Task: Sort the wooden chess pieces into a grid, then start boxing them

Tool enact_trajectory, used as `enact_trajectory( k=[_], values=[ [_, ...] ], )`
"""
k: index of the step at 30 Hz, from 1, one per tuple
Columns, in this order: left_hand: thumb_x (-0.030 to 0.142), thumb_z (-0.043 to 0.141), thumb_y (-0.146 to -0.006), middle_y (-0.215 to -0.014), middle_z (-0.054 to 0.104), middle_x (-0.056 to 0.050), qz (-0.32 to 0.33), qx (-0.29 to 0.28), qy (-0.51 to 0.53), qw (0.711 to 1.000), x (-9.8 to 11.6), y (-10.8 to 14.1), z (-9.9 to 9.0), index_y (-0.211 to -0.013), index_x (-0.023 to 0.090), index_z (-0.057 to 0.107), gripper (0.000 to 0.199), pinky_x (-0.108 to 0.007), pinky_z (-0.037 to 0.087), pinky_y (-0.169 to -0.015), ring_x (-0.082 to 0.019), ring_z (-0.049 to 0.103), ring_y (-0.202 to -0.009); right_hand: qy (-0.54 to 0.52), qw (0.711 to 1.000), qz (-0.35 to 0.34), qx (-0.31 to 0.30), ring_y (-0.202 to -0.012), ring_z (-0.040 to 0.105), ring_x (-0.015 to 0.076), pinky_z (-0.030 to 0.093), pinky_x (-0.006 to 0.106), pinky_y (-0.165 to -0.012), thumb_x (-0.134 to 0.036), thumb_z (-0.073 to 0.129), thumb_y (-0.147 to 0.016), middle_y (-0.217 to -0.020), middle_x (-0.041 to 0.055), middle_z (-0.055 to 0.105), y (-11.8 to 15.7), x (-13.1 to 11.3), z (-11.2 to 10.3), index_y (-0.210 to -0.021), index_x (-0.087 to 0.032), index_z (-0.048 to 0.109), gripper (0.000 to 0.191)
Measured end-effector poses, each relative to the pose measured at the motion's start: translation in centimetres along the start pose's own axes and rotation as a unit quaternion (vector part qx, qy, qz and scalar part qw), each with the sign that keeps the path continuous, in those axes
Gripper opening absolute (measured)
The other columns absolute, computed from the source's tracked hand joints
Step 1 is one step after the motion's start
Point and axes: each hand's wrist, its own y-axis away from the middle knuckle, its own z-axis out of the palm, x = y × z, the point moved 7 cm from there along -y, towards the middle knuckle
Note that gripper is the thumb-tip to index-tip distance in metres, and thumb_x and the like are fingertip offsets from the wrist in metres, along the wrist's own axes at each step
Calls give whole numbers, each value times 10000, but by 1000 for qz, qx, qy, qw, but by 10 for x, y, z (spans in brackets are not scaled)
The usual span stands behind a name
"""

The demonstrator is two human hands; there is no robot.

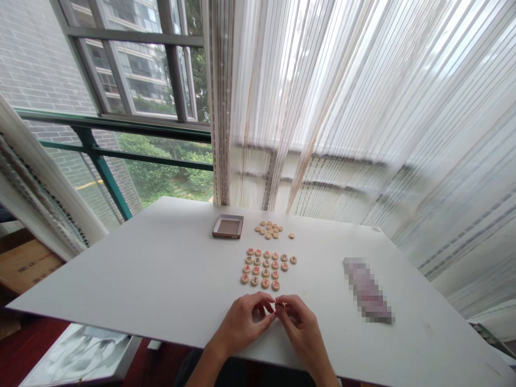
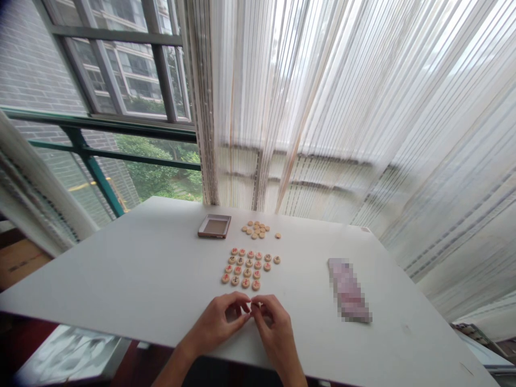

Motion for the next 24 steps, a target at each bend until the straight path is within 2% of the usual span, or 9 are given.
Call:
enact_trajectory(
  k=[11,17,24],
  values=[
    [267,608,-906,-898,742,13,1,16,-27,1000,-3,0,-3,-1056,247,680,167,-231,526,-771,-143,678,-768,-5,1000,-11,-8,-914,688,219,569,306,-851,-327,622,-930,-1014,69,693,0,6,0,-1094,-223,663,199],
    [255,587,-913,-874,732,10,-1,22,-45,999,-3,0,-2,-1034,247,688,158,-235,518,-761,-151,664,-757,-11,1000,7,-6,-878,694,214,560,294,-820,-353,624,-931,-943,62,703,-2,9,0,-1035,-216,669,177],
    [270,580,-921,-862,730,12,3,26,-50,998,-2,-1,-2,-1003,250,695,144,-234,511,-746,-151,655,-744,-51,998,41,0,-792,686,214,553,309,-760,-433,649,-910,-860,59,712,-2,9,-4,-961,-202,682,239]
  ],
)
